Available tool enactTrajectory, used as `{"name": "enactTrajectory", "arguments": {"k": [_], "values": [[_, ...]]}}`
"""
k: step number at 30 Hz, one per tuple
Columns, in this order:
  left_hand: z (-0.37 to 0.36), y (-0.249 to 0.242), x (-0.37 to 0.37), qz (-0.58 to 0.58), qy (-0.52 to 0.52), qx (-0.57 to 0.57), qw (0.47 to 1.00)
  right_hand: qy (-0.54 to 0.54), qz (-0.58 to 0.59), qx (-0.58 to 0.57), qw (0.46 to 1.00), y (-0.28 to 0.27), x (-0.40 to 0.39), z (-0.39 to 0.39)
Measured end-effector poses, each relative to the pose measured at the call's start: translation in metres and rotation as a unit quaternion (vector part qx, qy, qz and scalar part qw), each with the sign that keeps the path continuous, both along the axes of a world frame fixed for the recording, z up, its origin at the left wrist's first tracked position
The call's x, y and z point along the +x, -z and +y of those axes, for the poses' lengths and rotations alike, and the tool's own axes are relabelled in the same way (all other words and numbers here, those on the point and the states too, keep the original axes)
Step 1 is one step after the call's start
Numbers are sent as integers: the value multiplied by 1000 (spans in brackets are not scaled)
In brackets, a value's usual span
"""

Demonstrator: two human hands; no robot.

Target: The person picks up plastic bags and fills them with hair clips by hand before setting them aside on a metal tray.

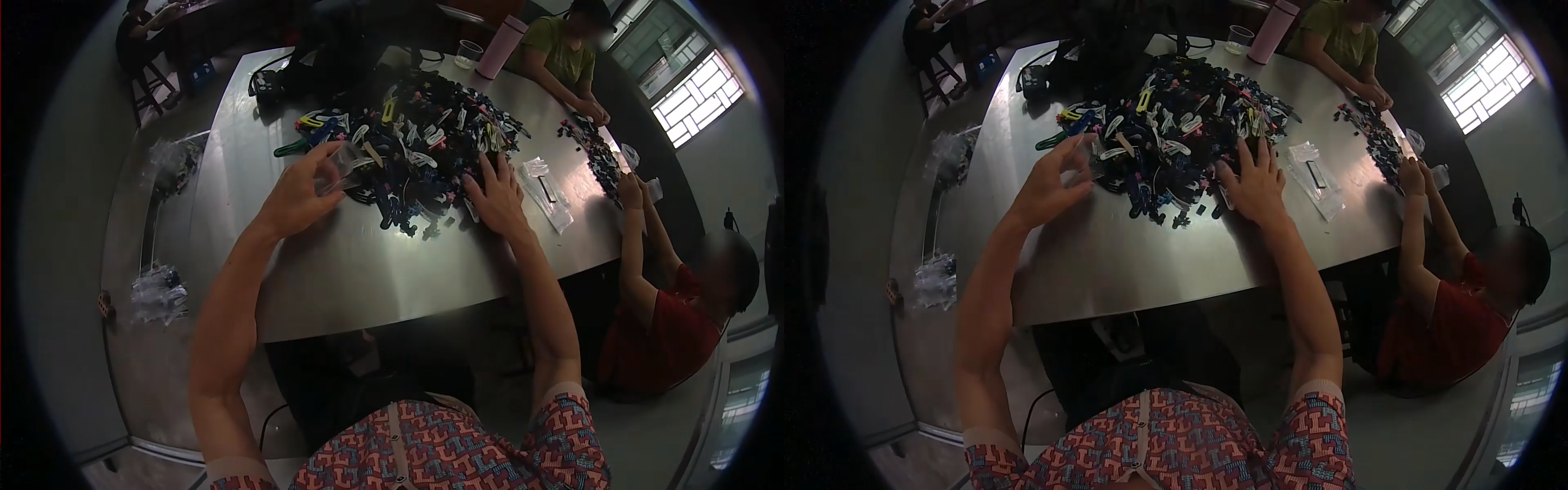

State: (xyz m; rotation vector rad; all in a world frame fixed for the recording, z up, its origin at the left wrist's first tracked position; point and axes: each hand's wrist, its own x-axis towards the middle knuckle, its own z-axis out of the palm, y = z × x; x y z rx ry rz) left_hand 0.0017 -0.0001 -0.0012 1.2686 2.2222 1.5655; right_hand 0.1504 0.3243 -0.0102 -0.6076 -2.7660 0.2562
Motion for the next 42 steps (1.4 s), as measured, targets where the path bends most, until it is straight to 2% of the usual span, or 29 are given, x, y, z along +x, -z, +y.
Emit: {"name": "enactTrajectory", "arguments": {"k": [5, 7, 10, 14, 16, 17, 21, 23, 25, 27, 28, 29, 31, 34, 35, 36, 38, 39, 42], "values": [[2, -4, -1, -14, 11, -10, 1000, -65, 59, -13, 996, 11, -19, -43], [0, -3, -1, 3, 0, -16, 1000, -126, 77, -56, 987, 0, -19, -57], [1, -1, -1, 3, -3, -23, 1000, -136, 85, -75, 984, -16, -22, -52], [-1, -1, -1, -6, 4, -18, 1000, -32, 190, -16, 981, 0, -62, 22], [0, -5, 1, -25, -4, -27, 999, -29, 213, -41, 976, 18, -88, 76], [0, -6, 0, -24, -4, -27, 999, 23, 190, -66, 979, 18, -97, 85], [-1, -1, -4, -8, -6, -35, 999, 95, 117, -59, 987, 5, -103, 72], [-1, 1, -4, -5, -5, -41, 999, -72, 171, 14, 983, 13, -101, 76], [0, -1, -2, -6, -3, -32, 999, -100, 181, -4, 978, -3, -84, 52], [0, 0, -1, -10, -6, -33, 999, -174, 146, -112, 967, -18, -66, 32], [1, 1, 0, -10, -8, -33, 999, -157, 84, -118, 977, -31, -54, 19], [1, 1, 0, -12, -8, -33, 999, -157, 83, -119, 977, -27, -46, 18], [1, 0, 0, -6, 3, -18, 1000, -226, 140, -243, 933, -20, -33, 24], [1, 2, -5, 32, 9, 1, 999, -257, 141, -211, 932, -14, -15, 34], [0, 1, -5, 35, 7, 3, 999, -264, 152, -160, 939, -8, -14, 42], [0, -1, -2, 14, 5, -5, 1000, -265, 152, -159, 939, -2, -17, 43], [0, -4, 1, -4, 4, -12, 1000, -226, 167, -111, 953, 6, -24, 48], [0, -4, 1, -8, 4, -28, 1000, -225, 169, -111, 953, 5, -29, 47], [1, -3, 0, -11, 7, -42, 999, -253, 183, -211, 926, 6, -44, 40]]}}
